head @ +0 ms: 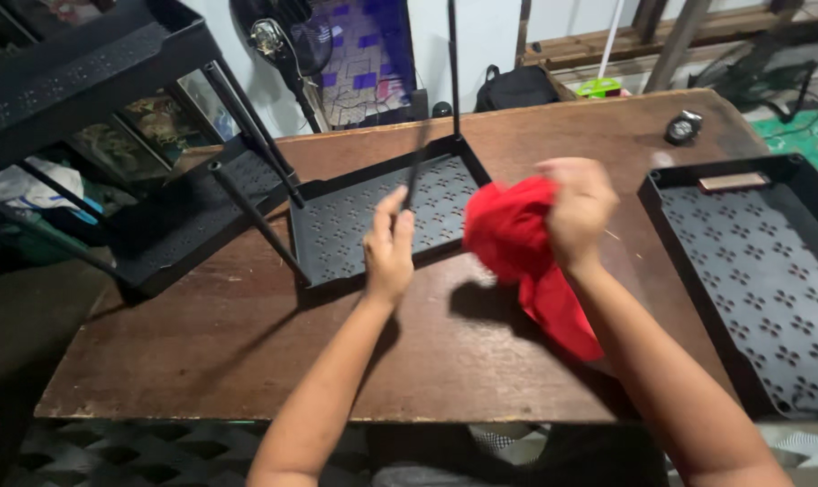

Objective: The person disassembles a two-tier black plastic shelving unit by removing hooks and trays, then wipes the trays and poles with a red cloth. They reattach hooks to the tray and insert poles into the tray corners, preparing to reassemble the unit.

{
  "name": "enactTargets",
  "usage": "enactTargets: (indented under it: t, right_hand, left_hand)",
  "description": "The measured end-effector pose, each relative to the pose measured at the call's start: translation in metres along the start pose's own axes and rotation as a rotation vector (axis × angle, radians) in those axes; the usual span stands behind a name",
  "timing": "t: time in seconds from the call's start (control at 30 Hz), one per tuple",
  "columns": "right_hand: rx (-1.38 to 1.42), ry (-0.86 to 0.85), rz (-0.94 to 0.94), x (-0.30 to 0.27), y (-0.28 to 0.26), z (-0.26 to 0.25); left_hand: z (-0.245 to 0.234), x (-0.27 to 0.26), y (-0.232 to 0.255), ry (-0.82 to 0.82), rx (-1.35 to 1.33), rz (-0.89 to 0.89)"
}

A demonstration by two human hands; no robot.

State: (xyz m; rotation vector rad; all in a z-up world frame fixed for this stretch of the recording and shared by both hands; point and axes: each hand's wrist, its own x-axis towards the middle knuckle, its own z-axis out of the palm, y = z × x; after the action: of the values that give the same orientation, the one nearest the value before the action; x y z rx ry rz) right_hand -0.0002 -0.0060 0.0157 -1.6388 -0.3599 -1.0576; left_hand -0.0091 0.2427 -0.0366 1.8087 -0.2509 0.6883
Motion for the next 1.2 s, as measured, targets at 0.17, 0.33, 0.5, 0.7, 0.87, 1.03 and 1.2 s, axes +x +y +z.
enactTargets:
  t: [0.17, 0.33, 0.5, 0.7, 0.87, 1.03, 1.2]
  right_hand:
    - [0.026, -0.113, -0.362, -0.029, -0.022, -0.001]
    - [-0.288, -0.79, -0.55, -0.04, -0.041, 0.024]
    - [-0.457, -0.951, -0.477, -0.034, -0.018, 0.022]
    - [-0.644, -0.707, -0.561, -0.004, 0.031, -0.012]
    - [-0.765, -0.56, -0.498, 0.011, 0.041, -0.032]
    - [-0.808, -0.436, -0.386, 0.006, 0.047, -0.039]
    - [-0.741, -0.226, -0.315, 0.0, 0.053, -0.041]
  left_hand:
    - [0.007, -0.03, 0.006, -0.166, 0.024, 0.228]
    - [0.007, -0.042, 0.007, -0.428, 0.175, 0.254]
    - [0.003, -0.037, 0.008, -0.507, 0.232, 0.41]
    - [-0.009, -0.022, 0.018, -0.433, 0.317, 0.447]
    - [-0.028, -0.003, 0.027, -0.359, 0.338, 0.486]
    - [-0.028, 0.0, 0.03, -0.314, 0.352, 0.52]
    - [-0.024, 0.018, 0.032, -0.293, 0.413, 0.657]
